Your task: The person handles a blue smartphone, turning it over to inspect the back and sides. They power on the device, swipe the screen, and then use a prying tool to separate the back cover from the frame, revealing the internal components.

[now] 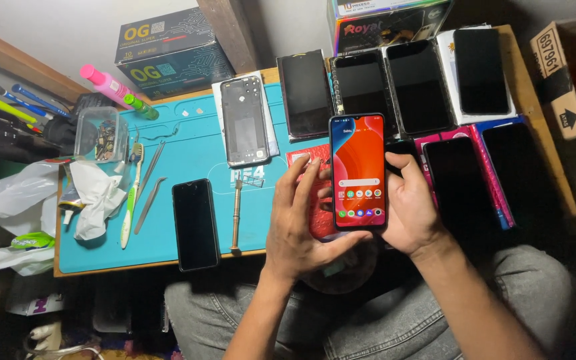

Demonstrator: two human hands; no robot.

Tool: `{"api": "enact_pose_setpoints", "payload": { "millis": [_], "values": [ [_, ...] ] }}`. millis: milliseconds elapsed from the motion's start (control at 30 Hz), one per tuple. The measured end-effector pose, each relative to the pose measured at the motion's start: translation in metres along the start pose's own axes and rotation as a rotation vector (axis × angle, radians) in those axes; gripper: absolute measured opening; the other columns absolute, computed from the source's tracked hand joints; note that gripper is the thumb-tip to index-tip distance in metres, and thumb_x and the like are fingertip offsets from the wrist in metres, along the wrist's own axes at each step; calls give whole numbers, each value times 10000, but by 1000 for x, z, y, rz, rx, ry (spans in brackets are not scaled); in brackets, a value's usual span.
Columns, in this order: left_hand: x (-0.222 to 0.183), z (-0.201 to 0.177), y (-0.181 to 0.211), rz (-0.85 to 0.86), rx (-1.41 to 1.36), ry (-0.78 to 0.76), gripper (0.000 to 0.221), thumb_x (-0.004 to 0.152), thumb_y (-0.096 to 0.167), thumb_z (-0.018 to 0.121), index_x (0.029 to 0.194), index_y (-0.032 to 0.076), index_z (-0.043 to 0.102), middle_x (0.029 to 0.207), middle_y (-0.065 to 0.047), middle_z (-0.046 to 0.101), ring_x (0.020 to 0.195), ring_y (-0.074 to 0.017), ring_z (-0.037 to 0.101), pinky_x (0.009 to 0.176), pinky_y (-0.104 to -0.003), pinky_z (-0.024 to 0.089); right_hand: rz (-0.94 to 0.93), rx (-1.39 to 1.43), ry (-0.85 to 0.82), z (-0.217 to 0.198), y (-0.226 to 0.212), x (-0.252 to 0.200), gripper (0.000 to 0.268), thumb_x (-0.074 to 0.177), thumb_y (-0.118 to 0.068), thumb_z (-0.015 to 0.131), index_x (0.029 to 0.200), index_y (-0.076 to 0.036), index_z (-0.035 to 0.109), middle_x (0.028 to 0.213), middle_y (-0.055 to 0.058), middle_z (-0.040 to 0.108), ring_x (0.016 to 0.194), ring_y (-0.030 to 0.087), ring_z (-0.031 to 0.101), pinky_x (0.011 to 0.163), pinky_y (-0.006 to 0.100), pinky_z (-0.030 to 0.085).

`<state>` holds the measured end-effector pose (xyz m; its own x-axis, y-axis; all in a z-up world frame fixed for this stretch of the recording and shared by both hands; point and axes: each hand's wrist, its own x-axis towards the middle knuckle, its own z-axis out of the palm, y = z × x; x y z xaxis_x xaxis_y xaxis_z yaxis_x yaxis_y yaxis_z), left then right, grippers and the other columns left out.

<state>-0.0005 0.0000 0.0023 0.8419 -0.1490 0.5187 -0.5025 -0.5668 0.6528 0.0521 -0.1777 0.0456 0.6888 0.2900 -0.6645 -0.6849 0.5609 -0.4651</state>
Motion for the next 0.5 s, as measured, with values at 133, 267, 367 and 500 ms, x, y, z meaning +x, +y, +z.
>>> {"api": "enact_pose_setpoints", "payload": {
  "millis": [133,267,367,500],
  "values": [
    [0,1,-2,-2,15,27,1194,784,615,922,1639,14,343,1634,-253,452,1517,-406,531,1305,-533,481,19,24,-15,16,-6,-9,767,1029,-449,289,1608,14,485,1536,251,588,1369,390,559,1231,574,410],
    [0,2,-3,-24,4,42,1188,790,605,922,1650,29,340,1654,-241,446,1526,-399,529,1310,-524,478,7,-31,-27,9,-3,-5,730,1040,-453,332,1632,-60,496,1475,198,618,1338,350,580,1144,523,451],
    [0,0,-2,-27,-20,41,1182,792,603,918,1651,36,336,1655,-239,444,1536,-394,523,1317,-527,481,38,-16,-30,7,-3,-4,723,1054,-459,311,1634,-68,493,1505,190,600,1361,347,562,1156,532,436],
    [0,-3,-4,-20,-40,44,1199,786,631,894,1653,21,333,1654,-251,439,1550,-401,508,1327,-533,470,73,56,-23,5,-1,0,684,1069,-429,272,1600,-57,493,1508,221,569,1365,398,527,1212,596,387]
  ]
}}
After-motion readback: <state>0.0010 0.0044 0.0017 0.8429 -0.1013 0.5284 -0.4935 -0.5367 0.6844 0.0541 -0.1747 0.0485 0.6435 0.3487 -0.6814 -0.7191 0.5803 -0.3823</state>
